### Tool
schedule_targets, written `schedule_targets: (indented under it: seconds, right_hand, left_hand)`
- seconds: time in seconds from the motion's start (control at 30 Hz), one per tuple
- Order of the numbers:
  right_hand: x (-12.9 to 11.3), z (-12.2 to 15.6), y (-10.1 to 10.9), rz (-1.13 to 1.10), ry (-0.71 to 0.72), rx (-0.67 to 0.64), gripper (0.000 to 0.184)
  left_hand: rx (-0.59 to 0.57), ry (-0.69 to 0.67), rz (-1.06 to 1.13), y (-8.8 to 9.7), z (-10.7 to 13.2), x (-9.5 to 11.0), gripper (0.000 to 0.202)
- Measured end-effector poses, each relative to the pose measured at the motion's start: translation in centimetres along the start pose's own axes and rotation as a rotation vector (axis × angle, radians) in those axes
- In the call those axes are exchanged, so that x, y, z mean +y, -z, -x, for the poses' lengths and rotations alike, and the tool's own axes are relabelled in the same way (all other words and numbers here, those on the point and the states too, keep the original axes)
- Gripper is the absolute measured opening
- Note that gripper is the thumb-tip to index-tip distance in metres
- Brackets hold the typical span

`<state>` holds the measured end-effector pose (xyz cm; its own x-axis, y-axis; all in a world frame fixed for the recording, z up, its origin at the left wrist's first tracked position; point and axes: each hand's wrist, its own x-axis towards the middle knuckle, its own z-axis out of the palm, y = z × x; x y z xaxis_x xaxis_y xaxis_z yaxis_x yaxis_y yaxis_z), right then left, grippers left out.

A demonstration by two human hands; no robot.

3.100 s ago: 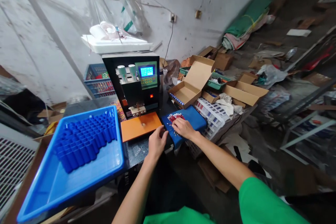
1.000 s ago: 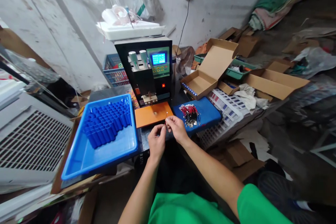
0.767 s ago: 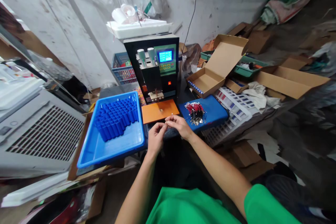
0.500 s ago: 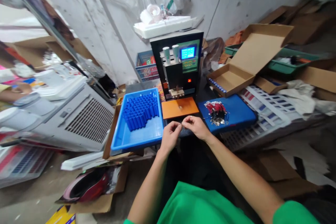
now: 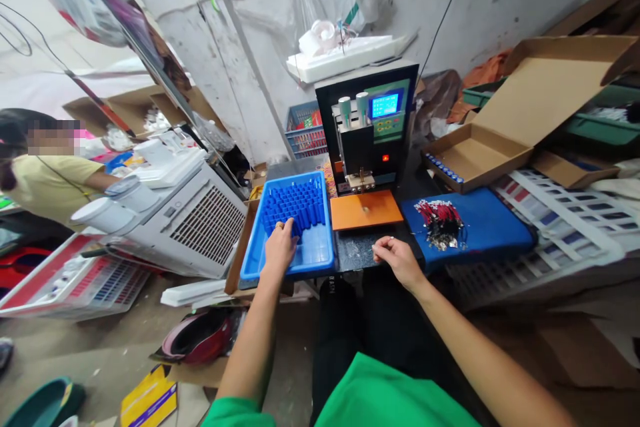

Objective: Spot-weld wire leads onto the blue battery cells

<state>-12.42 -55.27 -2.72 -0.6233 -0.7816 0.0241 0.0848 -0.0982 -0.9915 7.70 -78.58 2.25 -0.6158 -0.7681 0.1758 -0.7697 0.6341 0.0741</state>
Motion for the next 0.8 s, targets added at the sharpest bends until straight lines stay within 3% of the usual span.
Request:
schedule_targets:
  seconds: [0.27, 0.4, 0.53, 0.7, 0.8]
  right_hand:
    - [0.6, 0.1, 0.3, -0.014, -0.012, 0.022, 0.036]
    - [0.2, -0.4, 0.5, -0.075, -0.013, 0.044, 0.033]
    - [-0.9, -1.7, 0.7, -0.147, 0.012, 0.102, 0.030]
    - [-1.9, -2.7, 1.2, -0.164, 0.049, 0.144, 0.026]
    - [-1.9, -2.7, 2.0, -0.157, 0.054, 0.165, 0.027]
  left_hand:
    - [0.068, 0.022, 0.234, -0.4, 0.3, 0.4, 0.018]
    - [0.184, 0.030, 0.562, -0.1, -0.1, 1.8, 0.014]
    - [0.300, -0.036, 0.907, 0.4, -1.5, 6.8, 0.020]
    - [0.253, -0.100, 1.122, -1.1, -4.2, 14.2, 0.026]
    - [0.224, -0.083, 1.100, -2.5, -5.7, 16.4, 0.032]
